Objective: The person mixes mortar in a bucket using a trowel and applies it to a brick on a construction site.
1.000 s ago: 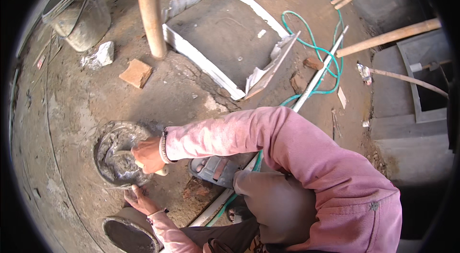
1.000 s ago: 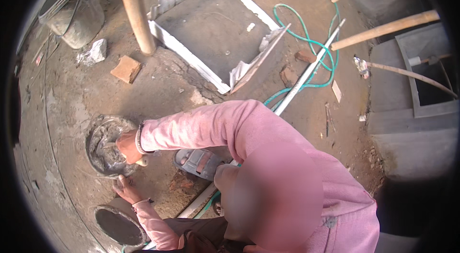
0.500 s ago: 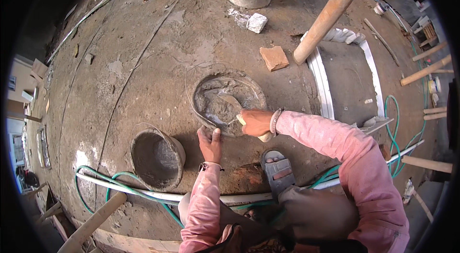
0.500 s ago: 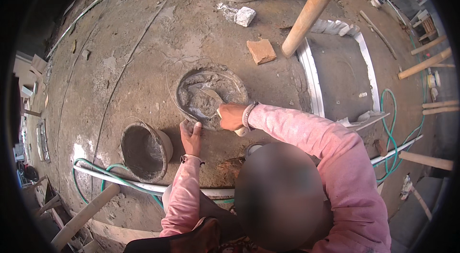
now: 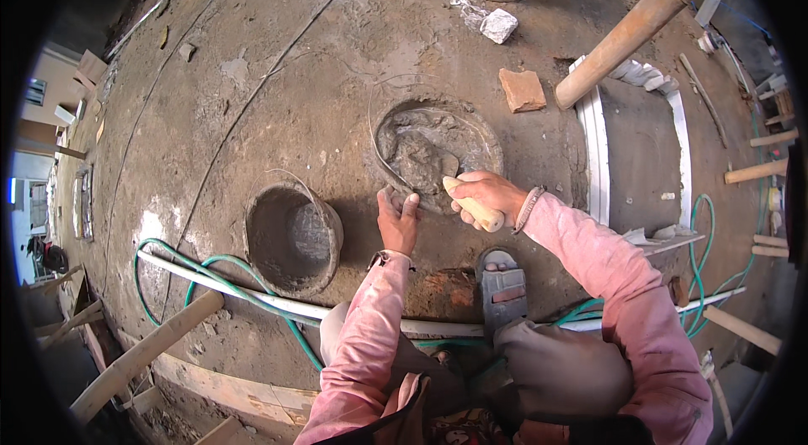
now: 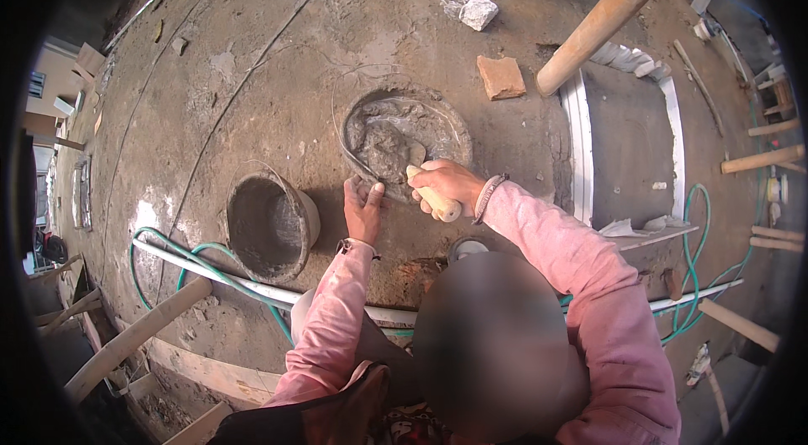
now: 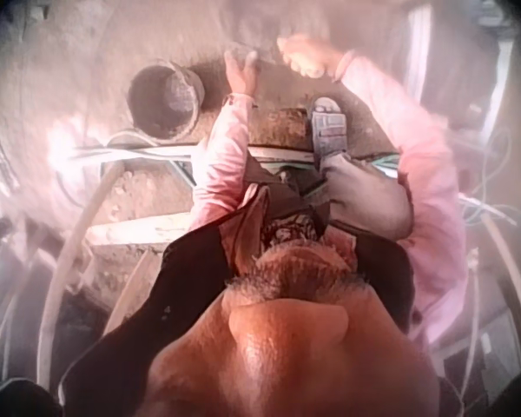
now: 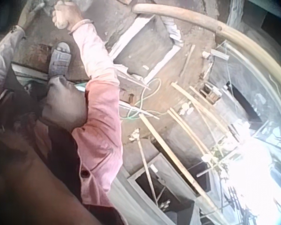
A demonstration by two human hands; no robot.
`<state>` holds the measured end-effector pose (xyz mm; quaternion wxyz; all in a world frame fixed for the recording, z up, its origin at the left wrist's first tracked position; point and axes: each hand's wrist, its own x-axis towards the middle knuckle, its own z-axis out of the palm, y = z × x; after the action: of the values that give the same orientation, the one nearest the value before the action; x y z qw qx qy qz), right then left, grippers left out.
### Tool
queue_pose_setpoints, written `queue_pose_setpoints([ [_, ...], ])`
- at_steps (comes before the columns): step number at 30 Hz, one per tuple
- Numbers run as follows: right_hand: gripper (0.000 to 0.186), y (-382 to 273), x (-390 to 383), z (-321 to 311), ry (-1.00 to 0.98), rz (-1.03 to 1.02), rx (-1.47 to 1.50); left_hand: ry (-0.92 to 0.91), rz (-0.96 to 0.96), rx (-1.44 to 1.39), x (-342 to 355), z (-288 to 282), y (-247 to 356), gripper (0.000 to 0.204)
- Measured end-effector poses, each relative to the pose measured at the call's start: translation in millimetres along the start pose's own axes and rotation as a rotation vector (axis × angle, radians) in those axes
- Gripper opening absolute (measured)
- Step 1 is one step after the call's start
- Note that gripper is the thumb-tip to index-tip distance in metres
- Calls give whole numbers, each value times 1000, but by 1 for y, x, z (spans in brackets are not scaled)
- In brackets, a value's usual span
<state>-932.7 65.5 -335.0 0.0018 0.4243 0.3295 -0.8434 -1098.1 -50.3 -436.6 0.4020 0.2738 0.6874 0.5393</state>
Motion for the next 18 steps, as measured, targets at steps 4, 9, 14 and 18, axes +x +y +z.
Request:
queue_pose_setpoints([
  [4, 25, 13, -7, -4, 14, -64, 49, 10, 29, 36, -1, 6, 5, 44],
  [9, 41, 28, -37, -13, -128, -169, 159, -4, 39, -61, -4, 9, 3, 44],
  [14, 49, 36, -76, -10, -129, -249, 229, -27, 32, -81, -3, 2, 1, 44],
  [18, 48, 70, -119, -30, -55, -297, 340, -46, 71, -96, -5, 7, 1, 44],
])
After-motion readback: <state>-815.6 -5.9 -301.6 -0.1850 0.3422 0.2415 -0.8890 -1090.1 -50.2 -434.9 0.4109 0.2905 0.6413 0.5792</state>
